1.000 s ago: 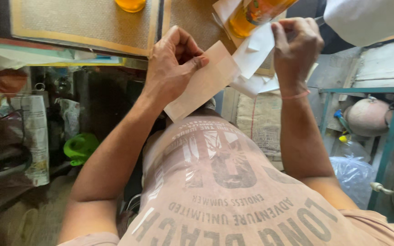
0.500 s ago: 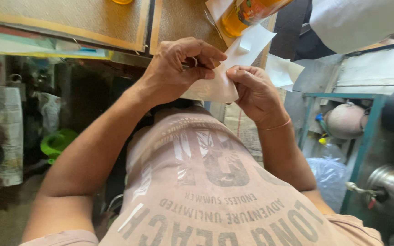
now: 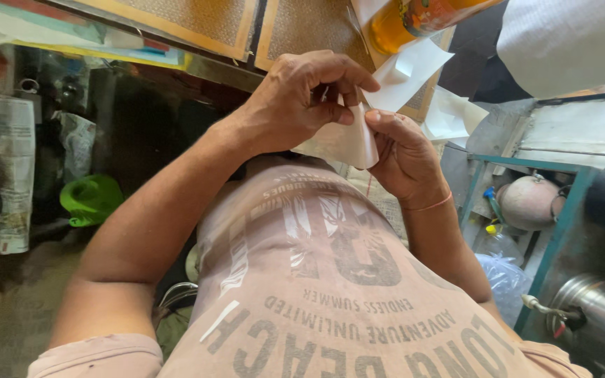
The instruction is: The person applies printed labels to the necks of several plastic bottles filled with amber liquid. They peel labels from backing sheets, align them on the bottles, and smooth them down. The person handles multiple bottles and labels in sequence on a table.
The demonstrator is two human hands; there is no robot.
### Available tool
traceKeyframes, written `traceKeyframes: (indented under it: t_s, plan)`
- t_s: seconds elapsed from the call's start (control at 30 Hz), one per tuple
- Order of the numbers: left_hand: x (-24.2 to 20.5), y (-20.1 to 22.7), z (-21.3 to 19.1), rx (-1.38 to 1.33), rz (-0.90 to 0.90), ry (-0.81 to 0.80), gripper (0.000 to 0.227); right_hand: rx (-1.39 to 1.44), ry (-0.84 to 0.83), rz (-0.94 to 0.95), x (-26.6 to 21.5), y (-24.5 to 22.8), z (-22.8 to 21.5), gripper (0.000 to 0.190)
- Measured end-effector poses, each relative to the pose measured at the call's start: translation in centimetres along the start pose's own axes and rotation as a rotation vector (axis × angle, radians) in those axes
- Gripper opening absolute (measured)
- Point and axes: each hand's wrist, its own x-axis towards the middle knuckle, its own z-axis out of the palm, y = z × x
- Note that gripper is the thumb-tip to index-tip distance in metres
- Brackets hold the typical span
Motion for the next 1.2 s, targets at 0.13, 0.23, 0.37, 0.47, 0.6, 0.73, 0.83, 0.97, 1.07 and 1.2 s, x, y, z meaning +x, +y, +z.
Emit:
traceKeyframes:
  t_s: [0.13, 0.23, 0.37, 0.47, 0.6, 0.73, 0.83, 0.97, 1.07, 1.2]
  plan:
    - [0.0, -0.1, -0.2, 0.168, 0.187, 0.018, 0.027, -0.013, 0.053, -0.015, -0.3, -0.2, 0.5, 0.027]
    - [-0.2, -0.1, -0.1, 0.151, 0.120, 0.032, 0.027, -0.026, 0.034, -0.025, -0.5, -0.2, 0.4, 0.023]
    - [-0.2, 0.4, -0.1, 0.040, 0.051, 0.022, 0.032, -0.077, 0.035, -0.045, -0.8, -0.4, 0.2, 0.016]
    - [0.0, 0.6, -0.1, -0.086, -0.024, -0.028, 0.032, -0.129, 0.020, -0.082, -1.1, -0.5, -0.1, 0.011]
    - [0.0, 0.7, 0.0, -0.109, -0.016, -0.022, 0.032, -0.133, 0.016, -0.058, -1.1, -0.6, -0.1, 0.011]
    - [0.1, 0.6, 0.1, -0.123, -0.023, -0.001, 0.030, -0.078, -0.055, 0.004, -1.1, -0.5, 0.2, 0.012]
    - [0.2, 0.8, -0.1, -0.068, 0.040, -0.023, 0.024, -0.038, -0.049, 0.006, -1.1, -0.4, 0.7, 0.012]
    - [0.6, 1.1, -0.3, 0.055, 0.192, -0.024, 0.016, 0.000, -0.014, 0.009, -1.2, -0.4, 1.1, 0.013]
    - [0.4, 1.2, -0.3, 0.060, 0.145, -0.022, 0.015, 0.018, -0.069, -0.008, -1.2, -0.4, 1.0, 0.013]
    - [0.5, 1.3, -0.3, 0.056, 0.125, -0.022, 0.015, 0.019, -0.080, -0.020, -1.3, -0.5, 0.7, 0.013]
